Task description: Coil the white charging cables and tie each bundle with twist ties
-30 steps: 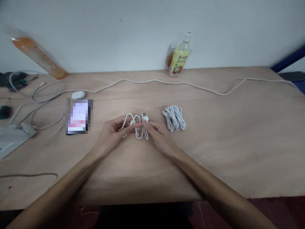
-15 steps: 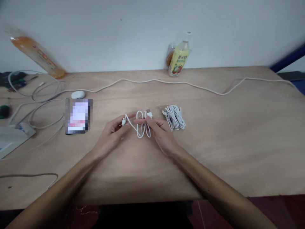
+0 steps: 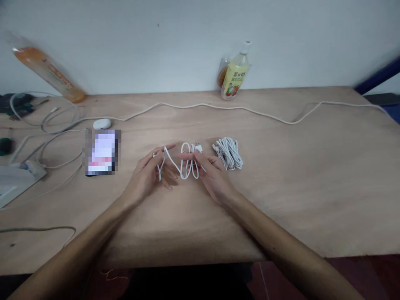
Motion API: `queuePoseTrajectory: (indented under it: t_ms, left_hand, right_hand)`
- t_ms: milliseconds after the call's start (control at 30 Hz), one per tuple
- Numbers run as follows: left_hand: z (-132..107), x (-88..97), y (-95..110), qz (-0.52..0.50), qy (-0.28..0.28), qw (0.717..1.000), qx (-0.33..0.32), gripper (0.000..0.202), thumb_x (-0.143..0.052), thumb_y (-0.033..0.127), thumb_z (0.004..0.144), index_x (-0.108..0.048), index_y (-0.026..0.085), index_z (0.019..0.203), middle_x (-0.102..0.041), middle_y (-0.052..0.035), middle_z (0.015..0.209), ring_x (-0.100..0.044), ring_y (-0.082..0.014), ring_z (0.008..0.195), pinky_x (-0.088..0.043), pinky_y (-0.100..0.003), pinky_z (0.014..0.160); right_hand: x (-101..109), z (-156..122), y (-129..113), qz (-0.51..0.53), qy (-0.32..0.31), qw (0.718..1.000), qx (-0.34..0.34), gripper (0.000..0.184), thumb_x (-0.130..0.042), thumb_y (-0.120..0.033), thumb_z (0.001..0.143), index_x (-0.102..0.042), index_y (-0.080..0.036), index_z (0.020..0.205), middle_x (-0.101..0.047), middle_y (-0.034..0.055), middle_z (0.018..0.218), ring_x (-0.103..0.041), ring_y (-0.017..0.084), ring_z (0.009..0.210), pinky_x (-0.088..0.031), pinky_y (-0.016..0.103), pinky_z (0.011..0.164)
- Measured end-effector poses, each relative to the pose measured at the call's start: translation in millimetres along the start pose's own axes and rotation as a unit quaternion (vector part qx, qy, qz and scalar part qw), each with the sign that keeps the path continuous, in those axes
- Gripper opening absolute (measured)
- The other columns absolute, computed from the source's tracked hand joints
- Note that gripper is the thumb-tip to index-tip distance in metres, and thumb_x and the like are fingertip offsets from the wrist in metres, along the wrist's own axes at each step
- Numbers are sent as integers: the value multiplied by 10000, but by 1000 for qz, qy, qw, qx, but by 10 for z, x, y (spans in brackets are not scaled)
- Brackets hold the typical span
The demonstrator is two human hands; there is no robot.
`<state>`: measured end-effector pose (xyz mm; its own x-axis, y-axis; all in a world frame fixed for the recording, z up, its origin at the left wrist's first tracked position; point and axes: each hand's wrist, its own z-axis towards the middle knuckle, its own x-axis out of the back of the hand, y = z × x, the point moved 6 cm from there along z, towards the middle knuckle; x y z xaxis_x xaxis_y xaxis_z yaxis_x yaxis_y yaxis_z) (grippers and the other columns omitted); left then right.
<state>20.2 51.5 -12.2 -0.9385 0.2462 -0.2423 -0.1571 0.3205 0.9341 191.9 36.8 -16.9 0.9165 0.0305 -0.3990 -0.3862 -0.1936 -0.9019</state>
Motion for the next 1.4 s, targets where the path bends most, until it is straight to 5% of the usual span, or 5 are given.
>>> queuePoseTrajectory:
  t_ms: [400, 533, 700, 1000, 1400]
  left_hand:
    - [-73, -18, 71, -16, 25, 1000, 6, 394, -842, 488, 968, -842, 168, 1198, -353, 83, 606, -248, -80, 504, -213, -246, 468]
    - [-42, -11, 26, -43, 26, 999, -5, 370, -792, 476, 1002, -854, 162, 1187, -590, 21, 684, -411, -92, 515, -387, -253, 511]
    - [3, -33, 4, -85, 3, 996, -25, 346, -618, 392, 1113, -832, 149, 1236, -846, -128, 1071, -784, -260, 980, -618, -393, 938]
    - [-34, -142, -69, -199, -55, 973, 105, 436, -425, 363, 1187, -707, 140, 1433, -798, -208, 1349, -817, -328, 1129, -661, -532, 1027]
    - [-9, -66, -33, -213, -3, 973, 93, 438, -451, 287, 1176, -729, 74, 1439, -784, -231, 1406, -813, -325, 1178, -658, -476, 1037]
  right_hand:
    - [16, 7, 7, 18, 3, 1000, 3, 375, -900, -656, 862, -924, -285, 908, -885, 73, 1056, -746, 240, 963, -588, 407, 924]
    - [12, 3, -8, 6, 6, 1000, 9, 419, -904, -684, 839, -928, -273, 919, -884, 74, 1017, -749, 229, 920, -591, 396, 907]
    - [-78, -6, -37, -4, -30, 999, 15, 431, -865, -698, 862, -920, -275, 920, -873, 77, 950, -790, 288, 1002, -611, 473, 988]
    - [-10, -3, -5, -66, -10, 996, 64, 548, -800, -801, 872, -807, -275, 716, -761, 13, 776, -723, 223, 833, -601, 426, 954]
    - [46, 28, -25, -144, 12, 985, 95, 561, -659, -787, 986, -858, -276, 870, -837, 58, 951, -763, 263, 977, -588, 455, 991]
